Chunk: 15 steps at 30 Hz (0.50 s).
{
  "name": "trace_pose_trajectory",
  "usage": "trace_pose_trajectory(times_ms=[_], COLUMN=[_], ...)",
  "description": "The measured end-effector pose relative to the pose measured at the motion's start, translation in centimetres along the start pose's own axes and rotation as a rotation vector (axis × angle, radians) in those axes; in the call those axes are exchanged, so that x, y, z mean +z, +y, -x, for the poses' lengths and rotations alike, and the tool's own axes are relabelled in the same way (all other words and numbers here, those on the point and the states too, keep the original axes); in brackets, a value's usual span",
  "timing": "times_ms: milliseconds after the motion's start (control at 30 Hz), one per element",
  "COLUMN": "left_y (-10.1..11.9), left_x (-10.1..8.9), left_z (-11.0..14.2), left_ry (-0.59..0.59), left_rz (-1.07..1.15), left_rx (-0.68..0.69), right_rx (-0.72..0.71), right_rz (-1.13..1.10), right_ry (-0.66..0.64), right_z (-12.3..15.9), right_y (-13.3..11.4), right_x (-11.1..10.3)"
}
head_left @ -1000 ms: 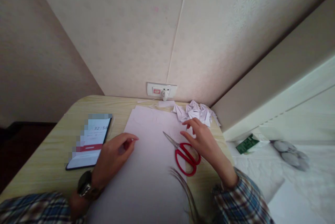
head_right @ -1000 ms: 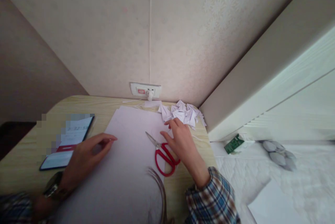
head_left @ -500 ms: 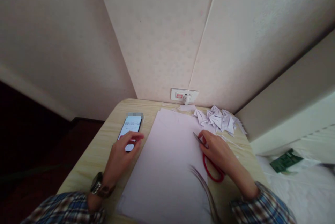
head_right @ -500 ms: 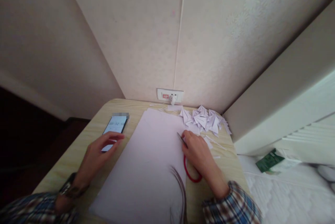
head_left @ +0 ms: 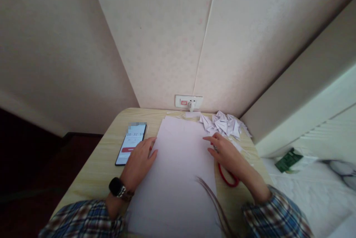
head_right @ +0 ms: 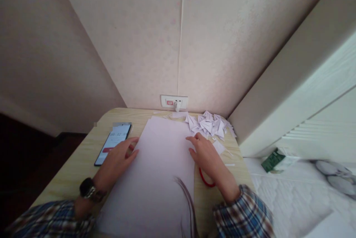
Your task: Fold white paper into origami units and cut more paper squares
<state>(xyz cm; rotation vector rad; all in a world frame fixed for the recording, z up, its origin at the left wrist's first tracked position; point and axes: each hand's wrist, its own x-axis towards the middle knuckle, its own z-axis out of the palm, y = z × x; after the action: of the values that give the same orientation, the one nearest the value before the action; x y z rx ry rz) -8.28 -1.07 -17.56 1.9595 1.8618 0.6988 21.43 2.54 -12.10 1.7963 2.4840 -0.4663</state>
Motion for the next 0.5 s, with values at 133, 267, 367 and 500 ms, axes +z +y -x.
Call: trace_pose_trajectory(times_ms=[133, 267, 367, 500], left_y=[0.0, 0.3, 0.6, 0.8], left_x=[-0.3, -0.2, 0.0, 0.1], left_z=[-0.1, 0.4, 0.9, 1.6], left_ry=[-0.007, 0.024, 0.026, -0.020], left_rz=[-0.011, -0.013, -0.011, 0.018], left_rx=[0.019, 0.035, 0.035, 0.027], right_rx=[-0.066, -0.076, -0.080, -0.092], right_rz=[-0.002, 0.004, 0.002, -0.002], right_ry=[-0.083, -0.119, -0.131, -0.128], right_z=[0.0, 0.2, 0.4, 0.7], right_y=[-2.2, -3.3, -3.7, -4.0], right_x=[0.9, 1.7, 1.6, 1.1])
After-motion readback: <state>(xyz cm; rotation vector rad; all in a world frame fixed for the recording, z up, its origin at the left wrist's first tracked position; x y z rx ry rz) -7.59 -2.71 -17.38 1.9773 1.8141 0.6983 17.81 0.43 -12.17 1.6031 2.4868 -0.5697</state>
